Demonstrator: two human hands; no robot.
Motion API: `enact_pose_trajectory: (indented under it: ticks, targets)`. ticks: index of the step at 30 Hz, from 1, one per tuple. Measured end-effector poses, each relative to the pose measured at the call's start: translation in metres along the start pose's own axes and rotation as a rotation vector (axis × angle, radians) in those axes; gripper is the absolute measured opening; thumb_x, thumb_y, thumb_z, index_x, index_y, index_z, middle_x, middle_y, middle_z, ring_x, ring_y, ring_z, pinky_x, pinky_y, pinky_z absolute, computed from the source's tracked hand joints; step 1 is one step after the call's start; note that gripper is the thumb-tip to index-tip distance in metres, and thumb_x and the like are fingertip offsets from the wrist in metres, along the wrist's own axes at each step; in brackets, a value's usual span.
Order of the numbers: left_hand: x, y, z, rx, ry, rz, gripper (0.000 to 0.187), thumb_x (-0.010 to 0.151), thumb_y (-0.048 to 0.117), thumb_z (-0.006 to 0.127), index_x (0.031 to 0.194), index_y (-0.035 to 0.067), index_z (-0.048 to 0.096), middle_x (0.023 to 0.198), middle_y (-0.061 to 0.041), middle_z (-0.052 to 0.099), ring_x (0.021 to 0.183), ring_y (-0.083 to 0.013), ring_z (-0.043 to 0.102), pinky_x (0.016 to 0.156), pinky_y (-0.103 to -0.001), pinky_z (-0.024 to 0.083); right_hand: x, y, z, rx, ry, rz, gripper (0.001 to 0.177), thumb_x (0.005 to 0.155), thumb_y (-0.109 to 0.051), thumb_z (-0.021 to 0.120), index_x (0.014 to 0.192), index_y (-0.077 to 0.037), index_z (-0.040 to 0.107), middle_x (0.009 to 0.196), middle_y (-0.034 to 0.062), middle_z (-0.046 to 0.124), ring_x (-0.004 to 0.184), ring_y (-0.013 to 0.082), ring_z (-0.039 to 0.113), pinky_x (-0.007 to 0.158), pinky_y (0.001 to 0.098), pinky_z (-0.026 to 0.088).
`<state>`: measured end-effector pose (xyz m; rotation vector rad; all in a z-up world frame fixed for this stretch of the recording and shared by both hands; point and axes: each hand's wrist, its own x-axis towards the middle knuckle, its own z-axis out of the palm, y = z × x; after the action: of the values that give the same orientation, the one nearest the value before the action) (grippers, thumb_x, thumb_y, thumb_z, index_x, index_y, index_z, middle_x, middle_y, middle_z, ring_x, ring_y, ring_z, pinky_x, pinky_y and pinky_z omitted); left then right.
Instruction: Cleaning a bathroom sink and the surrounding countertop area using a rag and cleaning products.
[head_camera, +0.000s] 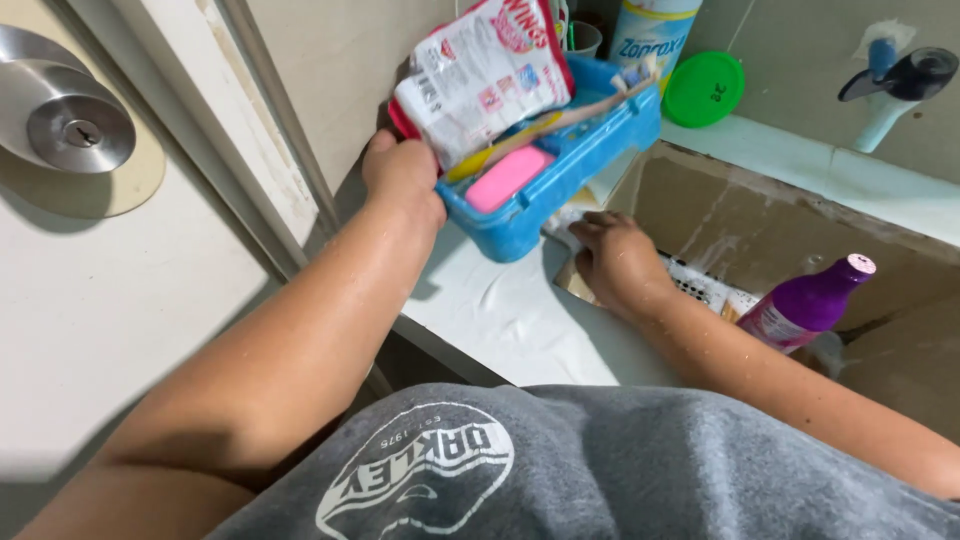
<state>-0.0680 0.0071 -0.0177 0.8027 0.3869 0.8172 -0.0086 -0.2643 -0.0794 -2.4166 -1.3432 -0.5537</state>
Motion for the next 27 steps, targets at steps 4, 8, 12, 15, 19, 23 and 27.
enact_pose_trajectory:
  ticks: [4,8,12,15,19,23,27]
  targets:
    - [-0.033,-0.002,-0.035,0.070,0.052,0.109,0.031,0.092,-0.008,0.051,0.118,0.003,0.063,0.114,-0.010,0.070,0.101,-0.0215,0.068,0.089,-0.036,0.055,0.006,0.027,-0.017,0.101,-0.128,0.443,0.032,0.092,-0.013,0.063,0.122,-0.009,0.074,0.118,0.0212,0.073,0.107,0.0381,0.070,0.095,0.0427,0.054]
    - [-0.064,0.001,-0.058,0.361,0.190,0.182,0.034,0.088,-0.010,0.052,0.117,0.005,0.063,0.109,-0.009,0.073,0.098,-0.0180,0.069,0.088,-0.032,0.054,-0.006,0.097,0.002,0.696,-0.041,0.990,0.042,0.094,-0.006,0.066,0.136,-0.006,0.064,0.126,0.0167,0.070,0.102,0.0269,0.069,0.082,0.0353,0.058]
    - [-0.070,-0.008,-0.065,0.402,0.245,0.271,0.035,0.087,-0.013,0.048,0.113,0.004,0.064,0.110,-0.007,0.074,0.100,-0.0154,0.068,0.092,-0.030,0.054,0.009,0.115,0.002,0.968,0.314,1.131,0.048,0.095,-0.005,0.066,0.143,0.002,0.059,0.130,0.0200,0.070,0.099,0.0230,0.069,0.082,0.0347,0.056]
    - [-0.080,-0.009,-0.064,0.528,0.240,0.330,0.036,0.090,-0.010,0.049,0.120,0.004,0.061,0.116,-0.010,0.071,0.107,-0.0182,0.067,0.097,-0.032,0.051,0.028,0.100,0.004,0.901,0.415,1.071,0.047,0.091,-0.009,0.066,0.138,-0.005,0.062,0.121,0.0098,0.072,0.096,0.0138,0.073,0.083,0.0282,0.059]
    - [-0.081,-0.028,-0.094,0.601,0.102,0.795,0.051,0.086,-0.012,0.047,0.135,0.001,0.048,0.130,-0.017,0.057,0.124,-0.0250,0.059,0.115,-0.038,0.043,0.049,0.112,0.043,0.801,0.379,0.849,0.041,0.092,-0.009,0.069,0.131,0.003,0.067,0.112,0.0125,0.075,0.088,0.0178,0.067,0.077,0.0303,0.054]
    - [-0.114,0.008,-0.093,0.705,-0.032,0.976,0.058,0.089,-0.006,0.054,0.145,0.002,0.037,0.137,-0.017,0.049,0.128,-0.0287,0.052,0.118,-0.039,0.039,0.083,0.121,0.039,0.706,0.215,0.783,0.045,0.090,-0.015,0.070,0.134,-0.004,0.066,0.106,0.0096,0.075,0.082,0.0174,0.067,0.069,0.0326,0.054]
    - [-0.132,0.047,-0.064,1.109,-0.232,1.296,0.040,0.087,-0.003,0.063,0.125,0.008,0.057,0.124,-0.014,0.057,0.121,-0.0354,0.054,0.109,-0.045,0.043,0.111,0.155,0.045,0.560,0.135,0.811,0.047,0.086,-0.018,0.074,0.131,-0.007,0.068,0.106,0.0089,0.074,0.076,0.0197,0.068,0.063,0.0391,0.055]
